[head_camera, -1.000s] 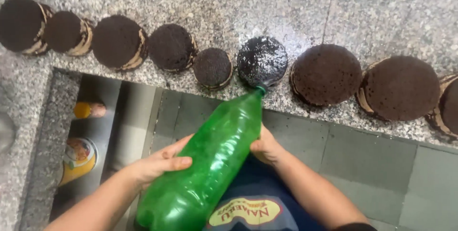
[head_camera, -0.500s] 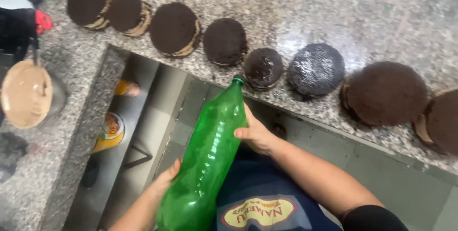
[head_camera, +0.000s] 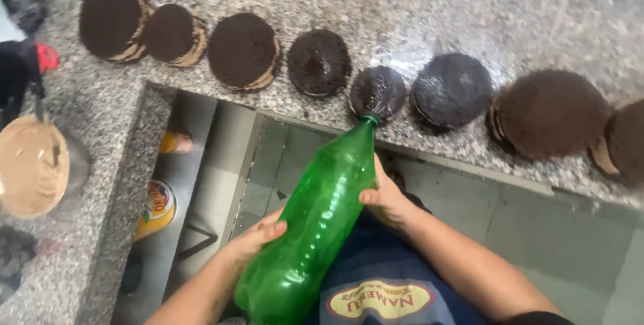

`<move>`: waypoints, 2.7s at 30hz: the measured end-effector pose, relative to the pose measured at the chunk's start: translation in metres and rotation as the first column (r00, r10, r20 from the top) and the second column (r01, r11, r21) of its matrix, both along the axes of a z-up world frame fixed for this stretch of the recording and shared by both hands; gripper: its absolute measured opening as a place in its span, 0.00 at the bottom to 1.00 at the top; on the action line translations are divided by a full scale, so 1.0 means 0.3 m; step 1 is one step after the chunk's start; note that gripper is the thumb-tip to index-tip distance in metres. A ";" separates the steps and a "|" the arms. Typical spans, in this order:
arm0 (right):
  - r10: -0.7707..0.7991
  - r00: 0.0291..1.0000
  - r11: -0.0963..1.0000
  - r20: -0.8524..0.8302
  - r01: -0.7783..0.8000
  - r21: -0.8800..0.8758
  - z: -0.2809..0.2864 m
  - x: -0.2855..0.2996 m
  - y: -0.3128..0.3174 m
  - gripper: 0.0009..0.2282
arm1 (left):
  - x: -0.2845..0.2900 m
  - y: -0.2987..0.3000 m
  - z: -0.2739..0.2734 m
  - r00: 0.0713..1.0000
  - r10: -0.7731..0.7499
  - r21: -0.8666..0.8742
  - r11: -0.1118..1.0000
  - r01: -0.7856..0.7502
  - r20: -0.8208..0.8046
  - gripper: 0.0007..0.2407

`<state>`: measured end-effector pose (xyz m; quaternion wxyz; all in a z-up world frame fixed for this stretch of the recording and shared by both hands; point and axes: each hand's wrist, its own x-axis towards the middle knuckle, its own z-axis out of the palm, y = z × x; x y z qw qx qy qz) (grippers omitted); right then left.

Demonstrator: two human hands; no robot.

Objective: Assembling multi-layered chocolate cakes by stacking cake layers, adding chocolate chips, and applying chocolate sauce and frosting.

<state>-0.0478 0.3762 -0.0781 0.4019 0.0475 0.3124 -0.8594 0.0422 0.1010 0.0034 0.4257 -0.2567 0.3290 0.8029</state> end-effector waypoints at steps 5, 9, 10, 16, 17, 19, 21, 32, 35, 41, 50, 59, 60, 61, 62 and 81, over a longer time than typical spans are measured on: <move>-0.118 0.993 0.992 0.000 0.118 0.038 0.000 0.016 0.158 0.55 | -0.074 0.120 -0.070 0.995 -0.091 0.085 0.992 0.094 -0.040 0.40; -0.171 0.984 0.985 -0.044 0.172 0.028 0.006 0.015 0.312 0.55 | -0.107 0.279 -0.071 0.993 -0.110 0.098 0.989 0.113 -0.042 0.41; -0.171 0.984 0.985 -0.048 0.172 0.020 0.002 0.017 0.360 0.55 | -0.110 0.328 -0.051 0.993 -0.110 0.091 0.989 0.114 -0.046 0.41; -0.163 0.983 0.987 -0.090 0.162 -0.019 -0.026 0.077 0.735 0.57 | -0.068 0.720 0.036 0.988 -0.133 0.046 0.989 0.137 -0.085 0.40; -0.102 0.995 0.994 0.000 0.102 -0.044 -0.046 0.080 0.789 0.58 | -0.042 0.788 0.054 0.992 -0.121 0.013 0.992 0.122 -0.026 0.41; -0.059 0.993 0.995 0.106 0.067 -0.074 -0.053 0.087 0.868 0.58 | -0.011 0.906 0.107 0.990 -0.129 -0.021 0.991 0.130 0.049 0.41; 0.060 0.996 0.990 0.064 -0.051 -0.128 -0.045 0.020 0.903 0.59 | -0.018 0.996 0.153 0.999 0.030 -0.118 0.993 -0.026 0.028 0.40; 0.177 0.981 0.957 0.084 -0.152 -0.246 -0.040 -0.037 1.000 0.57 | 0.024 1.192 0.244 0.984 0.172 -0.283 0.947 -0.152 0.045 0.40; 0.130 0.991 0.961 -0.010 -0.128 -0.246 -0.010 0.010 1.065 0.57 | 0.016 1.197 0.264 0.994 0.103 -0.264 0.960 -0.091 0.033 0.40; 0.210 0.974 0.938 0.083 -0.177 -0.299 -0.096 0.011 0.943 0.58 | 0.045 1.160 0.277 0.988 0.099 -0.301 0.952 -0.060 0.116 0.41; 0.112 0.994 0.974 -0.001 -0.110 -0.200 -0.054 0.077 1.004 0.58 | -0.053 1.083 0.275 0.995 -0.054 -0.260 0.963 0.075 0.089 0.42; 0.061 0.998 0.989 0.034 -0.055 -0.136 -0.036 0.007 0.925 0.60 | -0.055 0.991 0.164 1.000 -0.012 -0.239 0.971 0.018 0.026 0.41; 0.042 0.999 0.992 -0.013 -0.044 -0.122 -0.019 0.006 0.955 0.58 | -0.082 0.992 0.155 0.998 -0.054 -0.215 0.975 0.051 -0.010 0.42; 0.034 0.999 0.993 -0.025 -0.037 -0.114 -0.009 0.029 0.962 0.58 | -0.080 0.987 0.146 0.998 -0.063 -0.208 0.977 0.056 -0.022 0.42; 0.014 1.000 0.996 -0.026 -0.016 -0.092 -0.001 0.060 0.971 0.59 | -0.067 0.988 0.138 0.993 -0.117 -0.200 0.973 0.114 -0.004 0.42; 0.111 0.994 0.987 0.011 -0.109 -0.117 -0.026 0.090 1.534 0.60 | 0.049 1.605 0.218 0.990 0.066 -0.126 0.991 -0.050 0.127 0.45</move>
